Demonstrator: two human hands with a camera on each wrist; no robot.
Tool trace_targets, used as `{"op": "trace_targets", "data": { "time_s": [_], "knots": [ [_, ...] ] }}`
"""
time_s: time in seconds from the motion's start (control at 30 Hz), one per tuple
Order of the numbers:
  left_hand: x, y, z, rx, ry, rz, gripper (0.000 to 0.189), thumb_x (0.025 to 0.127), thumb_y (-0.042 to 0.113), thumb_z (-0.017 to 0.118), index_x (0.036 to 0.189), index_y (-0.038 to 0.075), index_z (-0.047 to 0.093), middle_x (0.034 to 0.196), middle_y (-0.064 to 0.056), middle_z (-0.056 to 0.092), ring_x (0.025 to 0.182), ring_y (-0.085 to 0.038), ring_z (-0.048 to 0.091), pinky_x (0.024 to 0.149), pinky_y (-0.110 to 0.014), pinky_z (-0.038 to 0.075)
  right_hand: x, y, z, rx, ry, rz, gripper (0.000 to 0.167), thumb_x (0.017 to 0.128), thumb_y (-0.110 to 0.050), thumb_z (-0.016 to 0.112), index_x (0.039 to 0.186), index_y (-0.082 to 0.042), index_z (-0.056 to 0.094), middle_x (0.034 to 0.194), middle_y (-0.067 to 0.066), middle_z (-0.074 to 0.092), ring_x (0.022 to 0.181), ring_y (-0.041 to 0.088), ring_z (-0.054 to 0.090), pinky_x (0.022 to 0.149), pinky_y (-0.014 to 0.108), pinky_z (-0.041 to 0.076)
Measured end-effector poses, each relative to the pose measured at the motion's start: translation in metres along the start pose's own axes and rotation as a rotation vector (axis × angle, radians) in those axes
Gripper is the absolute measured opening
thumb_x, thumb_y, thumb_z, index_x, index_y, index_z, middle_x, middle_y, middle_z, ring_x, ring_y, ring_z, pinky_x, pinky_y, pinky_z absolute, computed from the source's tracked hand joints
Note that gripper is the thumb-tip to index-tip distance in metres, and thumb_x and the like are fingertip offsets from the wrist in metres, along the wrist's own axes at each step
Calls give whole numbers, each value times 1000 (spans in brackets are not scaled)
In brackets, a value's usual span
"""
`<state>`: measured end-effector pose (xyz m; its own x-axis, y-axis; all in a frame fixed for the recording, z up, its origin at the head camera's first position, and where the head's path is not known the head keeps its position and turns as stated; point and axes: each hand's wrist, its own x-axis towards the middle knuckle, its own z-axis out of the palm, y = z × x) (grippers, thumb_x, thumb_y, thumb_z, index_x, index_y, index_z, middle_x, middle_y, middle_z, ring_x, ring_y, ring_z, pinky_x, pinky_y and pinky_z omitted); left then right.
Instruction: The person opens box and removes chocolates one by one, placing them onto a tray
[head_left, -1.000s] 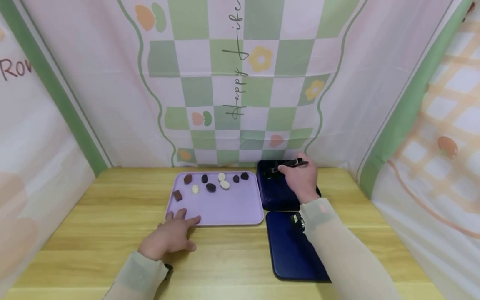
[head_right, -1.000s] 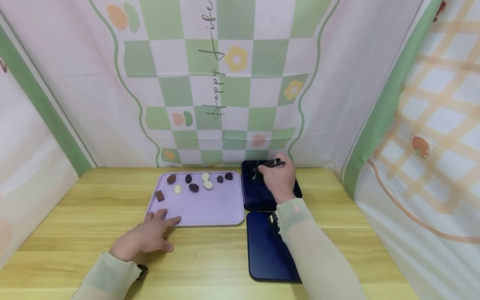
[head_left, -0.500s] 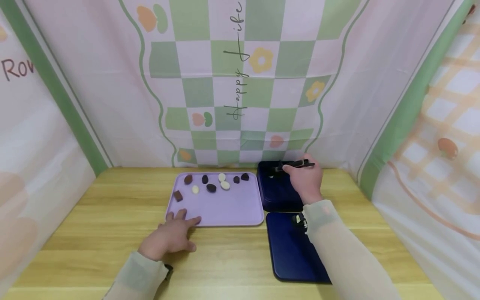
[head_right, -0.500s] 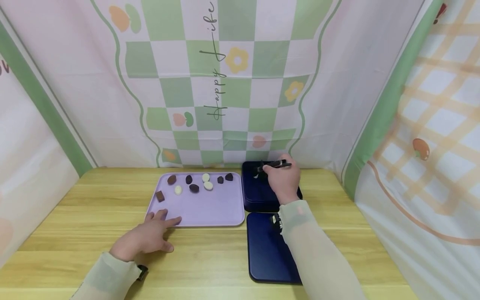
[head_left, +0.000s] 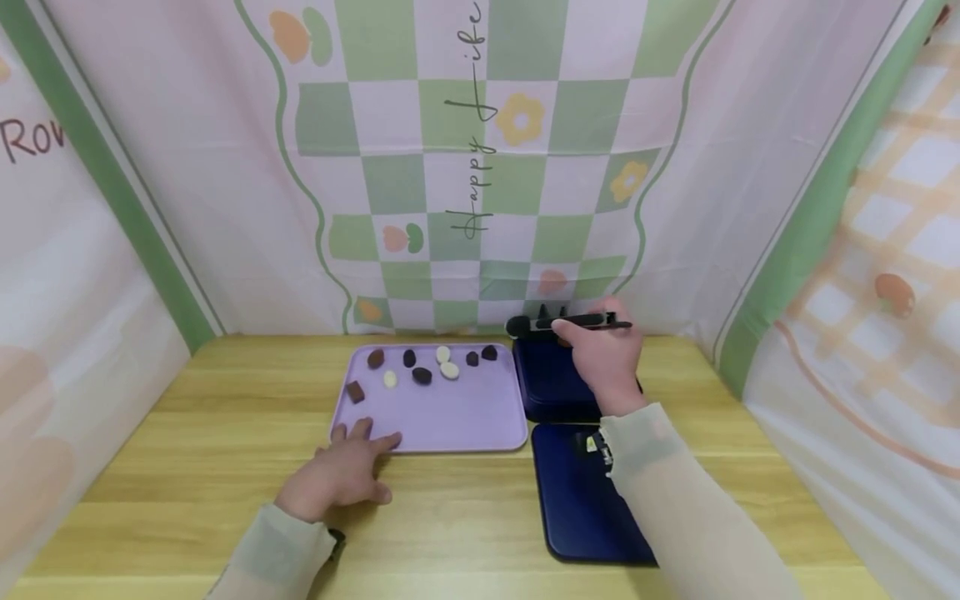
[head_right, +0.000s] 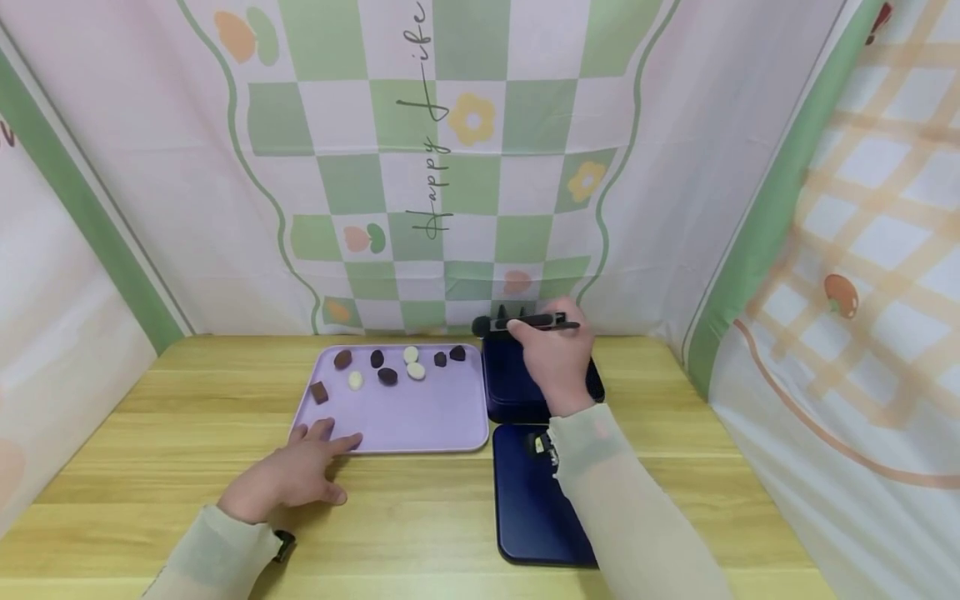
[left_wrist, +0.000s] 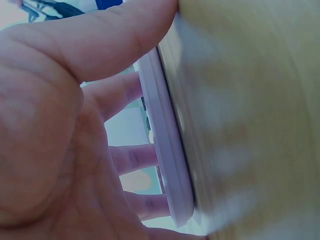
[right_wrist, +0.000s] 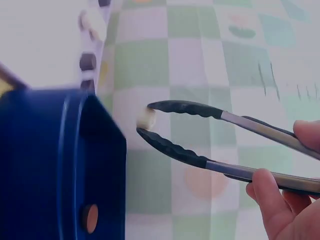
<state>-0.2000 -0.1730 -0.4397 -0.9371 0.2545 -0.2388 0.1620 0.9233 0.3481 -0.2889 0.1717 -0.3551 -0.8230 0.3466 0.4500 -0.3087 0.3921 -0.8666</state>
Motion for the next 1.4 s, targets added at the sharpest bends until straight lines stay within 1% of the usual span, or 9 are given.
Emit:
{"op": "trace_targets", "data": {
  "time_s": [0.07,0.13,0.2,0.3,0.5,0.67,1.2,1.3,1.4],
  "knots": [
    [0,0,0,-4,-2,-2,79,76,30,84,148,21,51,157,-28,23,137,-63,12,95,-84,20,-7,-4,6,25,-43,-53,37,71,-13,90,82,-5,55,76,8,62,66,22,61,62,31,51],
    [0,0,-1,-7,-2,-1,79,76,30,84,148,21,51,157,-28,23,137,-63,12,95,-84,20,-12,-6,12,-20,-72,-95,37,70,-13,90,79,-7,55,75,7,57,67,22,54,61,32,46],
    [0,1,-1,-5,1,5,79,76,29,84,147,21,52,156,-29,24,137,-63,13,94,-84,21,-17,-7,17,-29,-104,-114,37,69,-13,90,77,-8,54,75,7,57,68,22,54,62,34,46],
    [0,1,-1,-3,3,10,78,77,29,84,147,21,52,156,-29,24,137,-63,13,94,-84,22,-22,-5,23,-68,-150,-120,38,69,-16,90,75,-11,53,72,6,59,67,22,56,62,37,47],
    [0,0,-1,3,9,17,79,76,30,85,147,21,52,156,-29,25,136,-64,14,94,-84,23,-29,-5,33,-137,-204,-123,38,71,-20,90,77,-13,54,76,3,60,69,21,57,62,38,49],
    [0,0,-1,-6,4,14,78,77,30,84,147,21,52,156,-28,24,137,-63,13,95,-84,22,-32,-2,36,-139,-228,-124,37,72,-21,89,77,-14,54,75,3,59,67,21,57,60,38,49],
    [-1,2,-3,1,-4,3,78,77,30,85,147,20,52,156,-29,24,136,-63,13,94,-84,22,-30,-4,30,-107,-222,-121,38,72,-19,89,75,-14,52,73,5,57,65,23,56,60,39,48],
    [-1,2,-3,-6,-8,-6,78,77,29,84,147,21,52,157,-28,23,137,-62,12,96,-83,21,-26,-2,24,-119,-178,-141,38,71,-20,90,75,-13,53,74,4,57,66,21,56,61,37,47],
    [-1,2,-3,-7,-7,-7,78,77,29,84,147,22,52,157,-28,23,138,-62,12,96,-83,21,-16,2,13,-83,-96,-163,37,69,-18,92,78,-10,57,77,5,59,69,20,56,63,34,47]
  ]
}}
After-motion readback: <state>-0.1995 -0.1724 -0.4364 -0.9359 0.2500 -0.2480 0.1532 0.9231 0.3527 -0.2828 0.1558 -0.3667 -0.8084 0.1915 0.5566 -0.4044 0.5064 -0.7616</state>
